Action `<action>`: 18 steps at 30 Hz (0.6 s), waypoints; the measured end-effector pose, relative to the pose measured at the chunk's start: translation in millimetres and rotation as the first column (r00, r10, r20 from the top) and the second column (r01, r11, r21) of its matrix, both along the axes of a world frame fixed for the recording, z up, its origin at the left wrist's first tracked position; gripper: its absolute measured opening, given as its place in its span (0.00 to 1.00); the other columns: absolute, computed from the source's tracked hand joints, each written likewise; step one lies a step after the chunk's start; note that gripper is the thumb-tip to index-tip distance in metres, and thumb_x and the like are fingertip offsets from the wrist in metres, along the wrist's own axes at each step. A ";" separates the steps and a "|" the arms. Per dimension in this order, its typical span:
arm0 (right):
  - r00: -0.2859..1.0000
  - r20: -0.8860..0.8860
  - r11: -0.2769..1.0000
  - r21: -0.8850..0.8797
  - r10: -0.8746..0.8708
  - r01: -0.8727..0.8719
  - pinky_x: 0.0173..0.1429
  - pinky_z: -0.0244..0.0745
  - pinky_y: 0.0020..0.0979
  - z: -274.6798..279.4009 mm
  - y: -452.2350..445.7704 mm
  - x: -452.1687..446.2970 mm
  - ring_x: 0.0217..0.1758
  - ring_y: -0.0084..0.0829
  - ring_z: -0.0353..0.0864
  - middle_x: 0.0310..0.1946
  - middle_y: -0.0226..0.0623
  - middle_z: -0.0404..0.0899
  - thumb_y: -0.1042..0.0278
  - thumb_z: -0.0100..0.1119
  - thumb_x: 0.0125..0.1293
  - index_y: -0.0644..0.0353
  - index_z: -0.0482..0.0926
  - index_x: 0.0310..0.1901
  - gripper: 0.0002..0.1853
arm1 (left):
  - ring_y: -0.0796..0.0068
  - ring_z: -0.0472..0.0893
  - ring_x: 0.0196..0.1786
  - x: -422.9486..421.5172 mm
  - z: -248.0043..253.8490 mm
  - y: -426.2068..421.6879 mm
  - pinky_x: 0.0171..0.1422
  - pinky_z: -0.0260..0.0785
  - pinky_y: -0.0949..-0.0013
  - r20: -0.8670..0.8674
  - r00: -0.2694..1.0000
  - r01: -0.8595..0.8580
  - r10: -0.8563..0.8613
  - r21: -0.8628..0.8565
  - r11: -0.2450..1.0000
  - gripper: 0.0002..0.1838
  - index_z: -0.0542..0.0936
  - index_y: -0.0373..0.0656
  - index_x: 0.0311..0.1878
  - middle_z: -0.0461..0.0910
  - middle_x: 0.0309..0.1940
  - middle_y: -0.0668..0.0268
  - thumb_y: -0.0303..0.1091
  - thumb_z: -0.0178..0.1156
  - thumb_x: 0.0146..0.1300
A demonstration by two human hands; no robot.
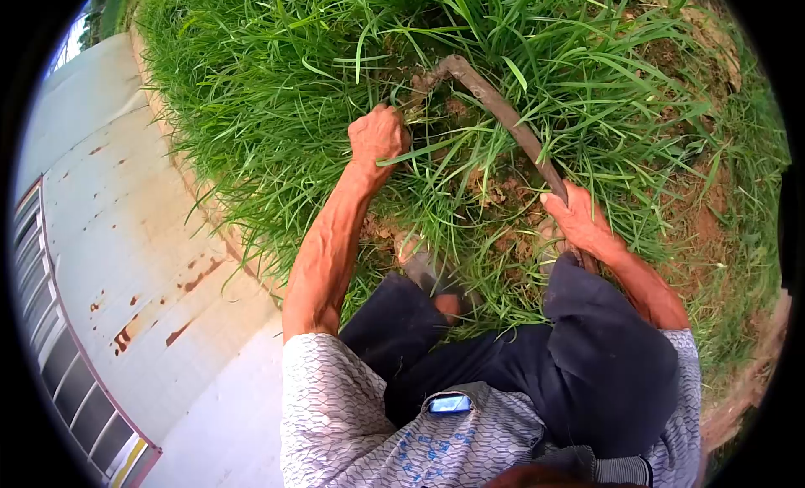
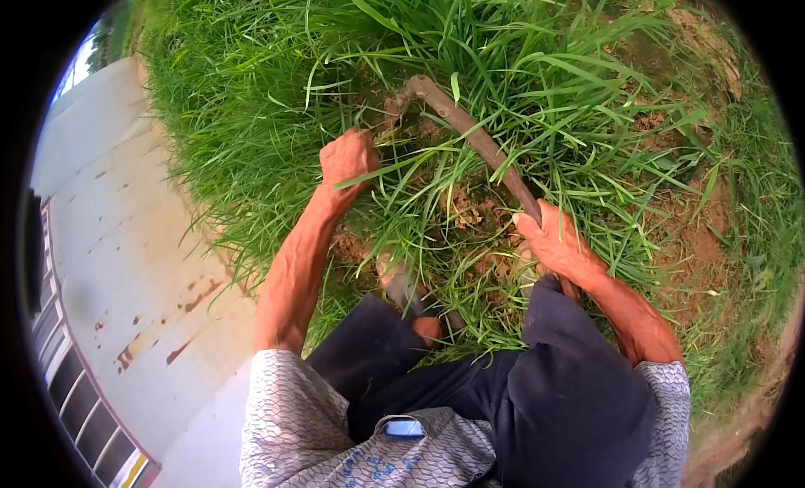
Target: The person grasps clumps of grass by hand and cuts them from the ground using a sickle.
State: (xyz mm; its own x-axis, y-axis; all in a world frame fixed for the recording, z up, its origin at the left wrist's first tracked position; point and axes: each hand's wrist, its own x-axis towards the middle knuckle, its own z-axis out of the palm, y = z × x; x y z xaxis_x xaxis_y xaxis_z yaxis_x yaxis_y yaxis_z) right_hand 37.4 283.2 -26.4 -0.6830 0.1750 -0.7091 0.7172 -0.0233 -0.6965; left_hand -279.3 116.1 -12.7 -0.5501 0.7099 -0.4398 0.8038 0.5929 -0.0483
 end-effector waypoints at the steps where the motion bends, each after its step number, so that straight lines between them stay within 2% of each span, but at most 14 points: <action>1: 0.998 0.007 0.997 0.055 -0.062 0.062 0.30 0.68 0.37 9.1 1.9 14.5 0.24 0.29 0.71 0.22 0.37 0.71 0.49 0.54 0.70 0.65 0.74 0.41 0.22 | 0.46 0.81 0.42 9.1 20.4 0.2 0.44 0.74 0.52 0.052 0.999 -0.001 0.002 -0.022 1.000 0.11 0.79 0.39 0.40 0.80 0.36 0.53 0.30 0.54 0.54; 2: 0.993 0.014 0.987 0.108 -0.121 0.119 0.32 0.68 0.35 13.8 3.6 26.8 0.26 0.27 0.70 0.22 0.36 0.70 0.50 0.55 0.69 0.65 0.74 0.41 0.21 | 0.46 0.81 0.42 15.5 34.1 -8.8 0.44 0.74 0.52 0.052 0.998 -0.017 0.018 -0.030 0.999 0.11 0.79 0.39 0.40 0.80 0.36 0.53 0.30 0.54 0.54; 4: 0.988 0.015 0.980 0.132 -0.151 0.148 0.33 0.68 0.34 13.2 6.9 49.2 0.26 0.26 0.69 0.22 0.34 0.71 0.51 0.56 0.69 0.65 0.75 0.40 0.20 | 0.48 0.81 0.36 21.3 59.1 -32.0 0.40 0.74 0.51 0.228 0.967 0.075 -0.111 0.161 0.984 0.09 0.75 0.39 0.38 0.79 0.33 0.53 0.29 0.55 0.53; 6: 0.985 -0.007 0.973 0.159 -0.171 0.170 0.34 0.68 0.33 12.7 11.4 49.5 0.27 0.24 0.68 0.22 0.33 0.71 0.52 0.57 0.69 0.64 0.75 0.39 0.19 | 0.43 0.80 0.41 24.2 91.6 -60.3 0.44 0.73 0.49 0.425 0.903 0.103 -0.069 -0.056 0.993 0.13 0.73 0.38 0.43 0.79 0.37 0.51 0.26 0.54 0.53; 7: 0.980 0.053 0.978 0.099 -0.190 0.184 0.33 0.67 0.33 13.9 13.8 46.1 0.27 0.24 0.68 0.23 0.32 0.71 0.54 0.58 0.68 0.64 0.75 0.39 0.18 | 0.43 0.80 0.41 26.5 103.4 -78.6 0.44 0.73 0.49 0.442 0.897 0.119 -0.013 -0.213 0.970 0.11 0.73 0.38 0.43 0.79 0.36 0.51 0.29 0.56 0.56; 8: 0.971 0.113 0.978 0.045 -0.209 0.205 0.33 0.67 0.32 15.6 17.0 42.2 0.27 0.23 0.67 0.23 0.31 0.71 0.55 0.59 0.68 0.64 0.75 0.40 0.16 | 0.43 0.80 0.40 29.1 113.2 -96.9 0.44 0.72 0.48 0.451 0.892 0.139 0.041 -0.360 0.923 0.11 0.73 0.39 0.42 0.79 0.35 0.51 0.32 0.58 0.58; 10: 0.981 0.103 0.986 0.015 -0.165 0.164 0.34 0.68 0.32 22.2 17.0 29.1 0.29 0.22 0.70 0.24 0.32 0.74 0.56 0.58 0.69 0.64 0.76 0.42 0.16 | 0.44 0.80 0.40 38.5 131.9 -134.9 0.42 0.71 0.49 0.415 0.901 0.088 0.122 -0.451 0.888 0.15 0.73 0.39 0.41 0.79 0.31 0.50 0.42 0.61 0.62; 11: 0.985 0.069 0.987 -0.001 -0.158 0.158 0.33 0.69 0.32 23.3 14.9 24.3 0.29 0.23 0.73 0.25 0.34 0.75 0.55 0.58 0.69 0.64 0.76 0.42 0.16 | 0.44 0.80 0.40 39.3 135.9 -157.3 0.42 0.71 0.49 0.411 0.903 0.082 0.125 -0.450 0.889 0.15 0.73 0.39 0.41 0.79 0.31 0.50 0.42 0.61 0.62; 12: 0.988 0.038 0.989 -0.018 -0.149 0.150 0.33 0.69 0.33 22.7 13.1 21.4 0.28 0.25 0.75 0.26 0.37 0.77 0.55 0.58 0.69 0.64 0.76 0.42 0.17 | 0.44 0.81 0.38 40.5 137.1 -181.8 0.40 0.71 0.48 0.389 0.902 0.026 0.188 -0.483 0.875 0.19 0.72 0.40 0.41 0.79 0.28 0.50 0.47 0.62 0.61; 13: 0.998 -0.045 0.957 0.288 0.044 -0.030 0.32 0.71 0.35 17.0 10.2 20.0 0.27 0.29 0.78 0.26 0.42 0.79 0.55 0.58 0.69 0.63 0.75 0.42 0.16 | 0.44 0.81 0.36 45.2 138.3 -194.7 0.39 0.71 0.48 0.368 0.896 -0.027 0.249 -0.515 0.857 0.22 0.72 0.41 0.42 0.79 0.25 0.51 0.51 0.64 0.61; 14: 0.998 -0.044 0.957 0.288 0.049 -0.035 0.32 0.71 0.35 20.2 8.3 17.8 0.27 0.29 0.78 0.26 0.42 0.79 0.55 0.58 0.69 0.63 0.75 0.42 0.16 | 0.44 0.81 0.36 52.9 136.0 -205.6 0.39 0.71 0.48 0.369 0.894 -0.030 0.253 -0.514 0.857 0.22 0.72 0.41 0.42 0.79 0.25 0.51 0.51 0.64 0.61; 16: 1.000 0.004 0.996 0.091 0.008 -0.009 0.31 0.71 0.37 37.6 5.2 4.3 0.23 0.35 0.77 0.23 0.44 0.78 0.54 0.59 0.68 0.63 0.73 0.42 0.17 | 0.42 0.81 0.35 71.4 134.6 -210.5 0.39 0.70 0.47 0.235 0.874 -0.299 0.426 -0.432 0.851 0.22 0.72 0.42 0.42 0.79 0.23 0.49 0.51 0.65 0.59; 17: 0.998 -0.059 0.978 0.210 0.031 -0.018 0.30 0.71 0.40 29.3 -1.9 8.1 0.21 0.36 0.76 0.19 0.42 0.76 0.52 0.58 0.69 0.63 0.72 0.42 0.19 | 0.42 0.80 0.34 79.9 132.8 -209.9 0.39 0.70 0.47 0.230 0.874 -0.317 0.428 -0.397 0.861 0.21 0.72 0.43 0.42 0.79 0.22 0.49 0.50 0.64 0.60; 18: 0.997 -0.063 0.976 0.215 0.038 -0.024 0.30 0.71 0.40 32.0 -2.4 3.6 0.21 0.36 0.76 0.19 0.42 0.76 0.52 0.58 0.69 0.63 0.72 0.42 0.19 | 0.43 0.81 0.35 86.6 126.4 -209.5 0.39 0.70 0.48 0.224 0.877 -0.299 0.425 -0.439 0.847 0.18 0.72 0.43 0.43 0.80 0.26 0.49 0.47 0.64 0.60</action>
State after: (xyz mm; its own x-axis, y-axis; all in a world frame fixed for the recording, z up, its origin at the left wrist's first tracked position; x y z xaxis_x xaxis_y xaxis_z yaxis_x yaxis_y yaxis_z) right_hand 41.0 280.8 5.6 -0.7345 0.2961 -0.6106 0.6675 0.1530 -0.7287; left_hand -192.7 -93.4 113.7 -0.5293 0.2275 -0.8174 0.5457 0.8290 -0.1226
